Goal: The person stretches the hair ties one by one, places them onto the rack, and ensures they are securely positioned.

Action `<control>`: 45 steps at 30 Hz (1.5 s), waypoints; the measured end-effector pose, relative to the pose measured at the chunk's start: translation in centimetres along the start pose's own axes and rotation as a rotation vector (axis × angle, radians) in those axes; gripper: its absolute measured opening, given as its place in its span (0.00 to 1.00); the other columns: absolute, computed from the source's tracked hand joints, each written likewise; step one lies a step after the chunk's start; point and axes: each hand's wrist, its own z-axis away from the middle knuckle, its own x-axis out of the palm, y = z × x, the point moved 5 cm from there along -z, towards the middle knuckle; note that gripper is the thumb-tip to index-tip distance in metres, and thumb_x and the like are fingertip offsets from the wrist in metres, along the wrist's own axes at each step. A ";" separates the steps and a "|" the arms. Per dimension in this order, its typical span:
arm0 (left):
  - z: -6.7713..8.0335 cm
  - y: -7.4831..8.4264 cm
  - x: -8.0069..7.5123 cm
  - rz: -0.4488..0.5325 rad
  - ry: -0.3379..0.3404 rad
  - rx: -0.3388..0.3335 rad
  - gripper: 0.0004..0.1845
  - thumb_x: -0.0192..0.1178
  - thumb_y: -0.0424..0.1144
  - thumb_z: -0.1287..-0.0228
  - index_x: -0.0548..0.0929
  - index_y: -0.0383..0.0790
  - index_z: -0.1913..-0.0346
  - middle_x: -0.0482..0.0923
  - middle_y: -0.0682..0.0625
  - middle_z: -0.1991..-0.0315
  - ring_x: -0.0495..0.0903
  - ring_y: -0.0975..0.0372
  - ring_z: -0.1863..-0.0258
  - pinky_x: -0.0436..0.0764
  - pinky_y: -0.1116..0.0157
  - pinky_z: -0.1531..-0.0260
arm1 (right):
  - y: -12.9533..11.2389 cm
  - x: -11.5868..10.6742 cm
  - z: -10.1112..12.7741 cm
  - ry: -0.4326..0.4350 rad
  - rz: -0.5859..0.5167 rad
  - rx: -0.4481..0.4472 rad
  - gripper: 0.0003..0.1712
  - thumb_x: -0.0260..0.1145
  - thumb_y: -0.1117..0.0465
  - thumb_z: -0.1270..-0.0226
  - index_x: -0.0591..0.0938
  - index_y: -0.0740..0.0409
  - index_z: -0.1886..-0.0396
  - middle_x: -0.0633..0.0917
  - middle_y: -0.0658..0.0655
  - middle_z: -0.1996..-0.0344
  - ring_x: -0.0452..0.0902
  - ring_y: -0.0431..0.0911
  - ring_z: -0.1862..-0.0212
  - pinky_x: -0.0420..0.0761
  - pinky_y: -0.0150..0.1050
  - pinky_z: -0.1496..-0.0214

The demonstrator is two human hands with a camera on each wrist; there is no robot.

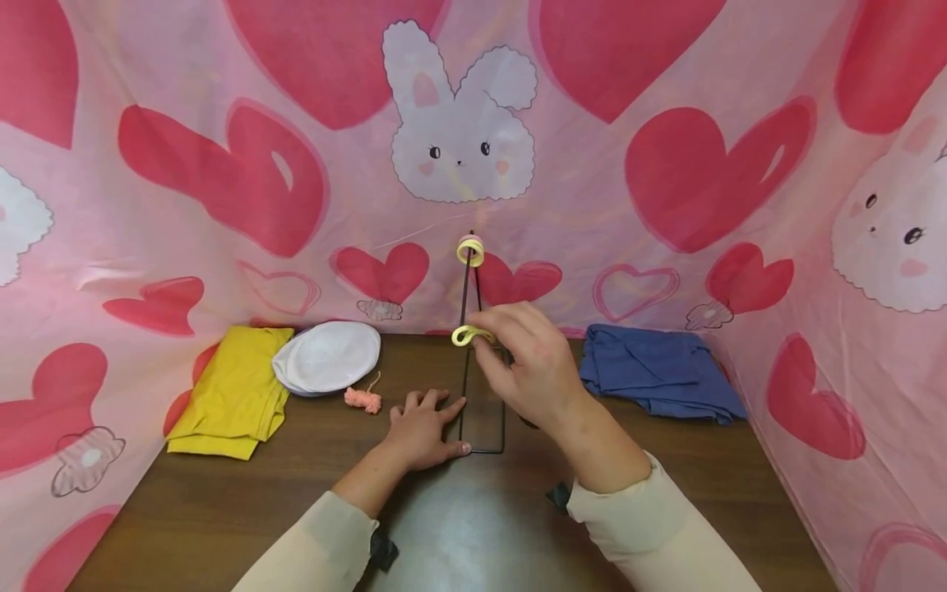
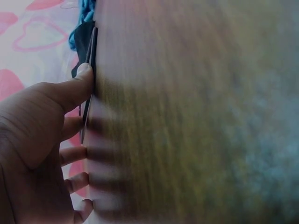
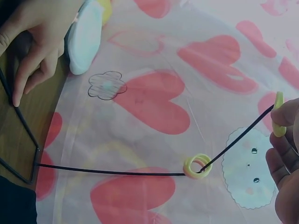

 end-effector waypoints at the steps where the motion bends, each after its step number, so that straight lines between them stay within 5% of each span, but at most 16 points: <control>1: 0.0 0.0 0.0 0.001 0.000 0.001 0.45 0.63 0.74 0.40 0.67 0.65 0.21 0.61 0.50 0.23 0.60 0.43 0.29 0.65 0.37 0.44 | 0.1 0.1 0.0 -0.001 0.003 -0.003 0.18 0.75 0.69 0.42 0.90 0.59 0.50 0.90 0.54 0.55 0.85 0.49 0.53 0.80 0.37 0.45; 10: 0.0 0.0 0.1 0.004 0.001 0.005 0.45 0.62 0.74 0.40 0.67 0.65 0.21 0.61 0.50 0.23 0.60 0.42 0.29 0.65 0.37 0.43 | 1.3 0.8 0.2 -0.017 0.042 0.012 0.13 0.77 0.69 0.41 0.92 0.57 0.55 0.88 0.55 0.59 0.84 0.48 0.56 0.83 0.43 0.58; 45: 0.1 0.1 -0.2 0.013 0.000 0.000 0.45 0.63 0.74 0.41 0.68 0.64 0.21 0.62 0.48 0.24 0.60 0.42 0.29 0.65 0.36 0.43 | 8.4 4.7 -2.0 0.009 -0.055 0.264 0.17 0.74 0.70 0.39 0.88 0.64 0.48 0.83 0.64 0.51 0.86 0.50 0.64 0.87 0.45 0.58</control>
